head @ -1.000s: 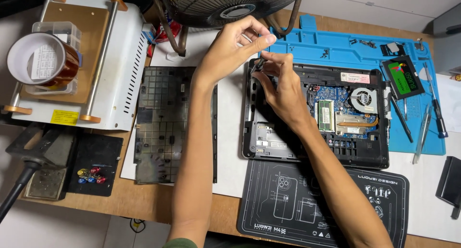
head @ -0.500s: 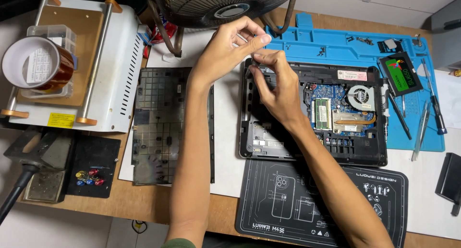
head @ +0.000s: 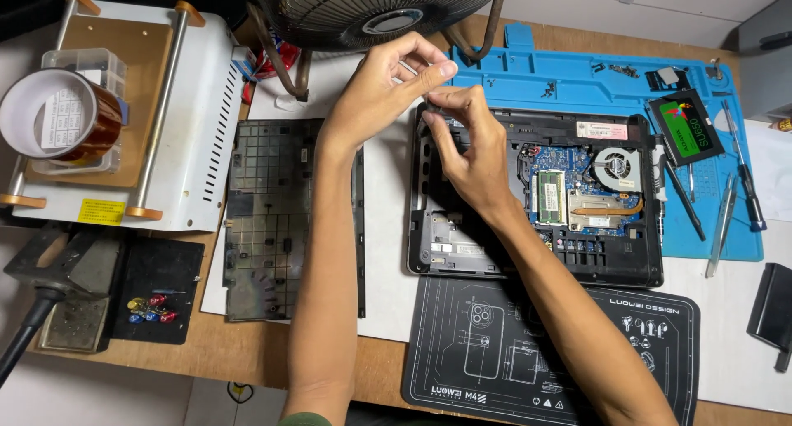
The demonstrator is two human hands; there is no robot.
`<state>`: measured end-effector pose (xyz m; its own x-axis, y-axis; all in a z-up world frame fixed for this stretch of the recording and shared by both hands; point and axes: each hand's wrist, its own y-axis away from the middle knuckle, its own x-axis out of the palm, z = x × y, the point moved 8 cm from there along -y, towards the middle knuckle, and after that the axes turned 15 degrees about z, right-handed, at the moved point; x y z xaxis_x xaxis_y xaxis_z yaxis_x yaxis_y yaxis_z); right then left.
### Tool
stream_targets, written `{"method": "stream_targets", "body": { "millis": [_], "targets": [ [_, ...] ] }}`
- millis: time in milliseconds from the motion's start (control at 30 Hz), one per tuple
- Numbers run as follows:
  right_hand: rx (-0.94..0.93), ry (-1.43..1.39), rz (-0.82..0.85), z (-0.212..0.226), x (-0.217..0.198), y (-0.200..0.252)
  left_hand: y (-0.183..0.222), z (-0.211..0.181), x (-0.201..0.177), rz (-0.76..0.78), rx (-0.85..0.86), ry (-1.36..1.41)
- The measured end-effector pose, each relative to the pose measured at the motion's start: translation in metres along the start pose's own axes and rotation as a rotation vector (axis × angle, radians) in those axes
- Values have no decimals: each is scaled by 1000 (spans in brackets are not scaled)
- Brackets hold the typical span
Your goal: Reassembling internal components of a laptop, including installing RAM, an SSD, and securing them with screws.
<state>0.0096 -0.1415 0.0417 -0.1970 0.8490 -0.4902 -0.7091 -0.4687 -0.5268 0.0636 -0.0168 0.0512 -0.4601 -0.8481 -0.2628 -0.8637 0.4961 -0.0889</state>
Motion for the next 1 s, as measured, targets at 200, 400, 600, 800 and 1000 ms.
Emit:
{"method": "stream_targets", "body": {
  "millis": [200,400,600,800,1000],
  "targets": [
    [30,5,-4,-2,-1,-2,-2,4,-3,-6,34,-25],
    [43,-23,111,-11,8,-1,1,3,-6,-13,10,-33],
    [29,111,196,-3,9,3,2,-1,-5,0,65,-53],
    [124,30,101,-17,-36,0,-1,1,-1,21,79,-23],
    [291,108,-135,-70,-108,19,0,-2,0,8,59,-49]
  ]
}}
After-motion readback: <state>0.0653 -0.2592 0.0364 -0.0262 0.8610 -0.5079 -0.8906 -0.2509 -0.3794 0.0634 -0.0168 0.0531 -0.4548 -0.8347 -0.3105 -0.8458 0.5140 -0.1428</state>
